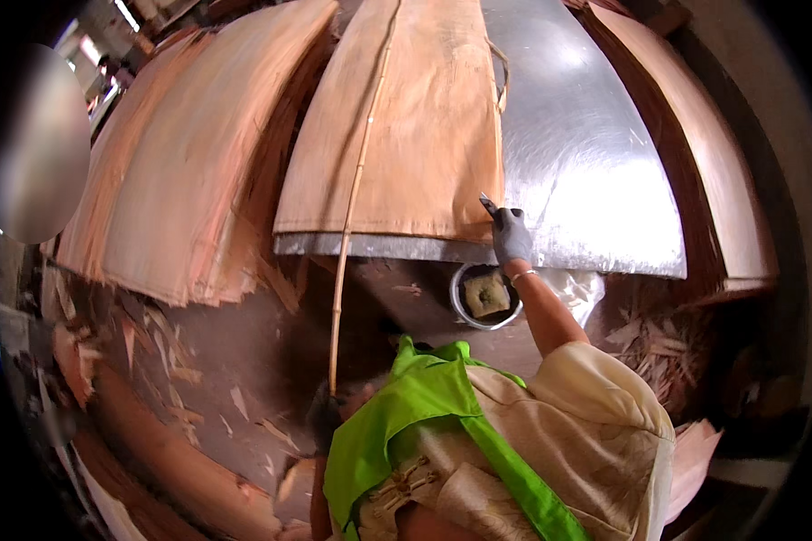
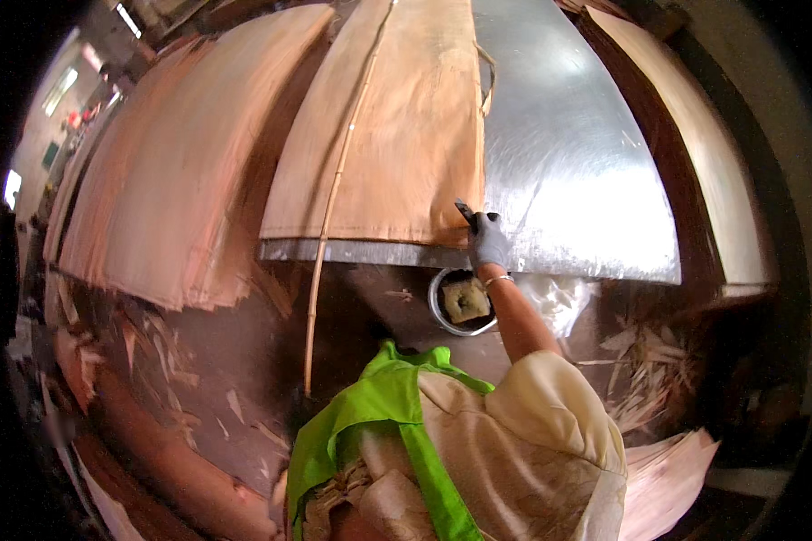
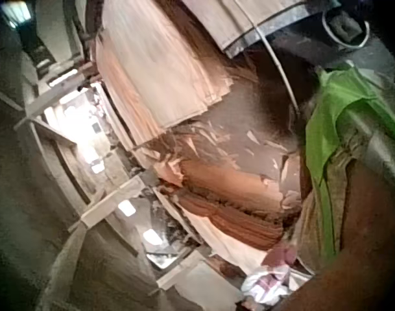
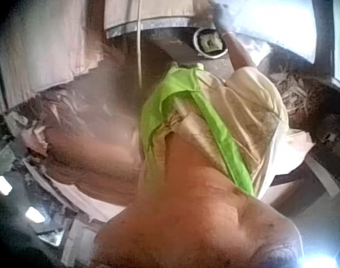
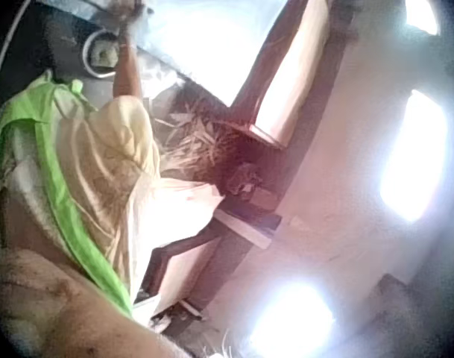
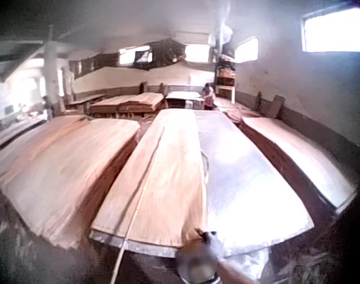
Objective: The person processes large sheets of wood veneer by hand and using a tool. They lift a sheet from a stack, place it on a metal work surface, use a tool to trim or apply material to the edges, and then move the processed sheet onto another stack.
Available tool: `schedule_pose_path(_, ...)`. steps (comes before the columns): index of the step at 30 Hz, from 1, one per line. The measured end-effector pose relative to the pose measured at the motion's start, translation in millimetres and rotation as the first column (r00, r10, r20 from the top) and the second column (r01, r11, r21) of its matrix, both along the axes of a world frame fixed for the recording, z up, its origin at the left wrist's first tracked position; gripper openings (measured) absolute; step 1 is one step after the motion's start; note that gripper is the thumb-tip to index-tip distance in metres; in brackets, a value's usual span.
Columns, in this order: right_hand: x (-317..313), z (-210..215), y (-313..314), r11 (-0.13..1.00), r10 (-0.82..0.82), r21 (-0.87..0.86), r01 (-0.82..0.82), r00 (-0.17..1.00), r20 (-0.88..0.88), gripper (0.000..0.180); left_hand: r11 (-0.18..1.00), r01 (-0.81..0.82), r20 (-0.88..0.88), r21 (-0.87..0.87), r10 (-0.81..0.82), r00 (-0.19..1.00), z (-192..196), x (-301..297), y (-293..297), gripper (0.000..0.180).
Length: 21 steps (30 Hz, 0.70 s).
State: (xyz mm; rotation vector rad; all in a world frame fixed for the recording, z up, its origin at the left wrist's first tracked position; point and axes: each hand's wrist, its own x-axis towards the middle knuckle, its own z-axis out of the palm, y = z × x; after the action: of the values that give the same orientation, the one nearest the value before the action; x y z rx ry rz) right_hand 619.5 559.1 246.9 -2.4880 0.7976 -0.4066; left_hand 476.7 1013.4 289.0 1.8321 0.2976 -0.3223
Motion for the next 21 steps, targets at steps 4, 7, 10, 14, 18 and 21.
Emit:
schedule_pose_path(4,7.4,-5.3,15.7,0.999,-0.042,0.002,0.042,0.996,0.082,0.007,1.000,0.013,-0.019,-0.008,-0.013,1.000,13.1,51.7,15.3,0.036)
schedule_pose_path(7,13.3,23.6,27.4,0.999,-0.050,0.014,0.049,0.995,0.083,0.009,0.999,0.051,-0.015,-0.019,-0.051,0.999,14.5,88.1,20.2,0.036)
schedule_pose_path(10,40.9,36.7,31.5,0.997,-0.050,-0.044,0.059,0.984,0.173,0.010,0.992,0.112,-0.007,-0.053,-0.112,0.994,11.9,139.7,15.2,0.035)
schedule_pose_path(14,71.6,90.1,58.3,0.989,0.030,-0.149,-0.009,0.990,0.139,0.006,0.968,0.171,0.002,-0.181,-0.174,0.985,-1.2,199.8,0.1,0.035)
schedule_pose_path(18,96.3,115.2,76.8,0.964,0.079,-0.262,-0.050,0.992,0.100,0.006,0.908,0.170,-0.074,-0.383,-0.214,0.974,-33.6,268.9,-22.9,0.035)
schedule_pose_path(21,95.0,99.1,73.5,0.943,-0.021,-0.332,0.017,1.000,-0.011,0.007,0.852,0.216,-0.033,-0.478,-0.263,0.964,-41.5,319.1,-38.5,0.034)
